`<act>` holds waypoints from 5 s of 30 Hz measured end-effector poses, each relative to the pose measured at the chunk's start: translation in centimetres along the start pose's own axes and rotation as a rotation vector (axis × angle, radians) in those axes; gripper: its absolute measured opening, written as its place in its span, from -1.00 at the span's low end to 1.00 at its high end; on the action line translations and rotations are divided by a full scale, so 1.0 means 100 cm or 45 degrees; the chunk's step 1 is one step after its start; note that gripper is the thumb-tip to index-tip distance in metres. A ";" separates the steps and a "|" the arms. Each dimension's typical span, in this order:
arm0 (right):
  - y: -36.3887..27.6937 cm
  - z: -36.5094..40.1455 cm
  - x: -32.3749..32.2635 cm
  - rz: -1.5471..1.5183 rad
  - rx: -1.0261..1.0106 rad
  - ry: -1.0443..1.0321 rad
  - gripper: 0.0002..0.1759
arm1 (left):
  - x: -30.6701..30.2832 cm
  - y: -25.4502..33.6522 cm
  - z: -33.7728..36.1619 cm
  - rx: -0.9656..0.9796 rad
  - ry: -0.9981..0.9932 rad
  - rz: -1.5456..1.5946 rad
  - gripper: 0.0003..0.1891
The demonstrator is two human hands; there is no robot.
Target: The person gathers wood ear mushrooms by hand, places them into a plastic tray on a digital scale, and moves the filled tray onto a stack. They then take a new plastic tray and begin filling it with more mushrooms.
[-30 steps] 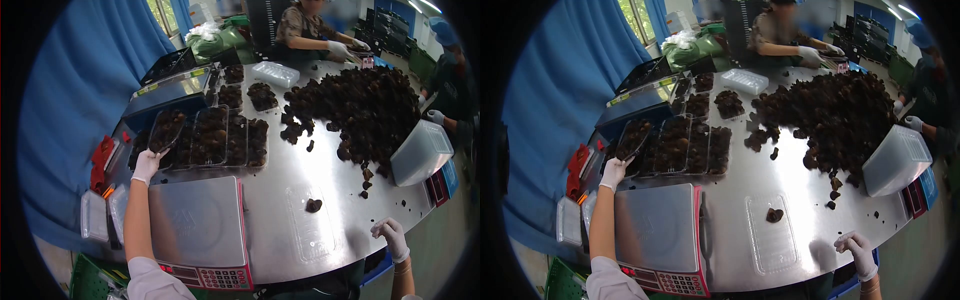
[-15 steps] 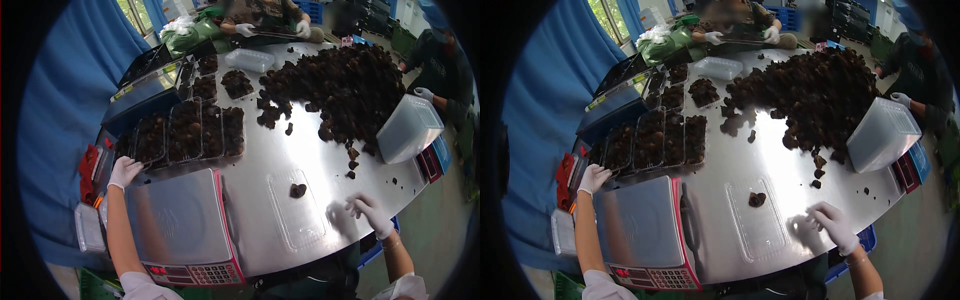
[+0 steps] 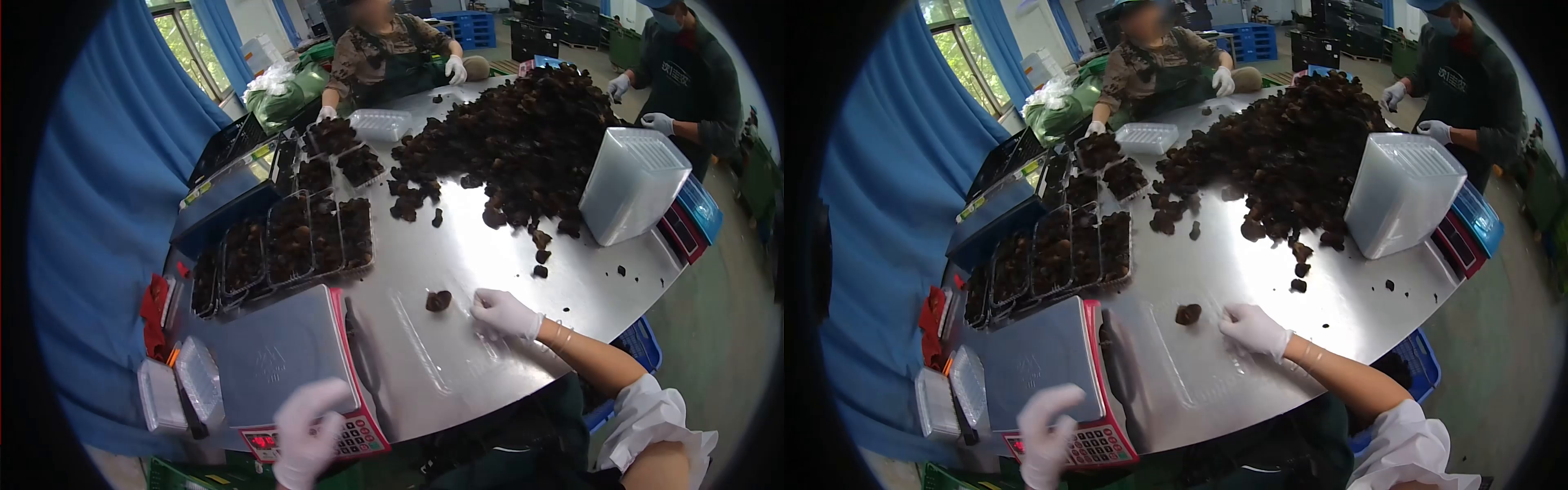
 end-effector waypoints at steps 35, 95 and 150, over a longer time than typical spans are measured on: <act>0.092 0.169 -0.173 1.553 -0.012 1.090 -0.42 | 0.245 -0.019 -0.084 -0.174 -0.076 0.261 -0.78; 0.033 0.069 -0.022 0.918 -0.787 0.237 -0.82 | 0.218 -0.025 -0.016 -0.111 0.026 0.089 -0.47; 0.037 0.017 -0.064 0.864 -0.973 0.638 -0.70 | 0.249 -0.046 -0.113 0.021 -0.124 0.282 -0.83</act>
Point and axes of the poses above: each hand's wrist, its own z-axis away from the middle knuckle, its own x-axis out of the palm, y = z × x, the point moved 4 cm from there along -z, towards the middle knuckle
